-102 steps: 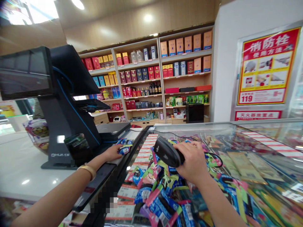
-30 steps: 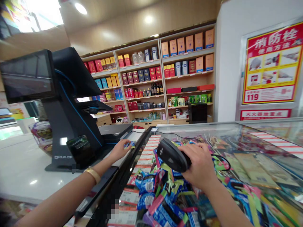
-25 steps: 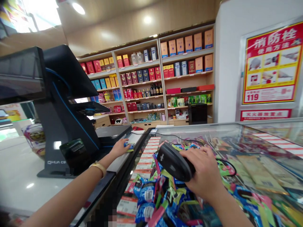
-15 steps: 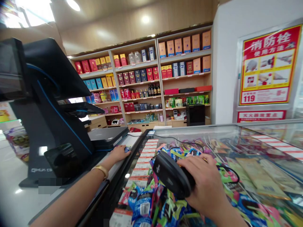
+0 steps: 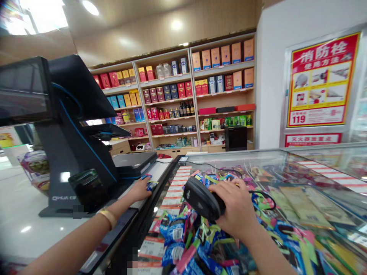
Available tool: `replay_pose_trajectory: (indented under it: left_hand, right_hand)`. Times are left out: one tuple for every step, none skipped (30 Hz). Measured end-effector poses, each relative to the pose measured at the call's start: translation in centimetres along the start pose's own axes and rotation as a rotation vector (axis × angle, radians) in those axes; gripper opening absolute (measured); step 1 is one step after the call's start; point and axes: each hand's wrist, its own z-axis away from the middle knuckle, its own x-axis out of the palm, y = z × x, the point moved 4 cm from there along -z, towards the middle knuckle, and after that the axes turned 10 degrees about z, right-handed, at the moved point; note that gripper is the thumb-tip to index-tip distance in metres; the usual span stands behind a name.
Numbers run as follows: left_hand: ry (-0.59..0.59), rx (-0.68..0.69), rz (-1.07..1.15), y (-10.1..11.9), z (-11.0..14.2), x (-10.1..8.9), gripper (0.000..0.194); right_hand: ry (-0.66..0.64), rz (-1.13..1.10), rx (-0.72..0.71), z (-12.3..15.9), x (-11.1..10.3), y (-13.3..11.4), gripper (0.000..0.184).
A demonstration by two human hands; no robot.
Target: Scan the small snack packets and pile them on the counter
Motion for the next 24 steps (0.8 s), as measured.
replay_pose_trajectory:
  left_hand:
    - [0.017, -0.011, 0.004, 0.1, 0.3, -0.4, 0.065]
    - [0.029, -0.02, 0.004, 0.1, 0.5, -0.8, 0.067]
    - [0.042, -0.027, 0.01, 0.3, 0.7, -1.3, 0.067]
    - [0.056, -0.025, 0.03, 0.5, 0.9, -1.9, 0.067]
    - [0.077, -0.018, 0.069, 0.8, 1.1, -2.5, 0.067]
    - [0.102, -0.003, 0.125, 1.1, 1.3, -3.1, 0.067]
    - [0.135, 0.02, 0.194, 1.6, 1.6, -3.8, 0.067]
    - [0.178, 0.052, 0.271, 2.2, 1.9, -4.4, 0.066]
    - [0.234, 0.094, 0.345, 2.9, 2.4, -5.1, 0.065]
    - [0.301, 0.145, 0.407, 3.7, 3.0, -5.8, 0.064]
    - [0.38, 0.206, 0.457, 4.6, 3.8, -6.4, 0.061]
    - [0.469, 0.274, 0.498, 5.5, 4.8, -7.0, 0.057]
    - [0.56, 0.349, 0.528, 6.5, 6.0, -7.5, 0.053]
    - [0.64, 0.424, 0.545, 7.4, 7.3, -7.9, 0.048]
    - [0.713, 0.493, 0.559, 8.3, 8.7, -8.1, 0.044]
    - [0.777, 0.548, 0.57, 9.1, 10.0, -8.1, 0.04]
    - [0.821, 0.602, 0.569, 9.9, 11.2, -7.9, 0.038]
    - [0.863, 0.642, 0.568, 10.5, 12.3, -7.7, 0.036]
    - [0.895, 0.671, 0.57, 11.1, 13.2, -7.4, 0.035]
    - [0.922, 0.691, 0.573, 11.5, 13.8, -7.1, 0.034]
    - [0.943, 0.701, 0.58, 11.9, 14.3, -6.8, 0.034]
    - [0.958, 0.702, 0.589, 12.2, 14.6, -6.5, 0.035]
    - [0.966, 0.697, 0.597, 12.5, 14.7, -6.2, 0.035]
    - [0.967, 0.69, 0.603, 12.7, 14.8, -5.9, 0.035]
  right_hand:
    - [-0.006, 0.001, -0.008, 0.0, 0.1, 0.1, 0.031]
    - [-0.01, 0.002, -0.009, 0.1, 0.2, 0.3, 0.031]
    - [-0.012, 0.003, -0.005, 0.1, 0.3, 0.5, 0.03]
    - [-0.008, 0.005, 0.003, 0.1, 0.4, 0.7, 0.03]
    - [-0.004, 0.006, 0.006, 0.2, 0.4, 0.8, 0.029]
    - [0.0, 0.007, 0.006, 0.2, 0.4, 0.8, 0.028]
    - [0.005, 0.007, 0.005, 0.1, 0.4, 0.8, 0.028]
    - [0.011, 0.005, 0.006, 0.1, 0.4, 0.8, 0.027]
    - [0.017, 0.0, 0.004, 0.0, 0.3, 0.7, 0.027]
    - [0.022, -0.009, 0.008, 0.0, 0.2, 0.6, 0.027]
    - [0.026, -0.022, 0.019, -0.1, 0.1, 0.5, 0.026]
    - [0.025, -0.04, 0.032, -0.2, 0.0, 0.4, 0.025]
    - [0.019, -0.06, 0.045, -0.3, -0.2, 0.3, 0.025]
    - [0.007, -0.08, 0.056, -0.4, -0.3, 0.1, 0.024]
    - [-0.009, -0.099, 0.062, -0.5, -0.4, 0.0, 0.024]
    - [-0.025, -0.116, 0.064, -0.6, -0.5, -0.2, 0.024]
    - [-0.04, -0.128, 0.063, -0.7, -0.7, -0.3, 0.024]
    - [-0.051, -0.139, 0.064, -0.7, -0.8, -0.4, 0.024]
    - [-0.058, -0.148, 0.068, -0.8, -0.9, -0.5, 0.024]
    - [-0.065, -0.156, 0.07, -0.8, -1.0, -0.6, 0.023]
    - [-0.075, -0.164, 0.071, -0.9, -1.0, -0.7, 0.022]
    - [-0.088, -0.171, 0.071, -0.9, -0.9, -0.7, 0.021]
    - [-0.104, -0.179, 0.069, -0.9, -0.9, -0.8, 0.021]
    - [-0.119, -0.186, 0.067, -0.9, -0.8, -0.8, 0.021]
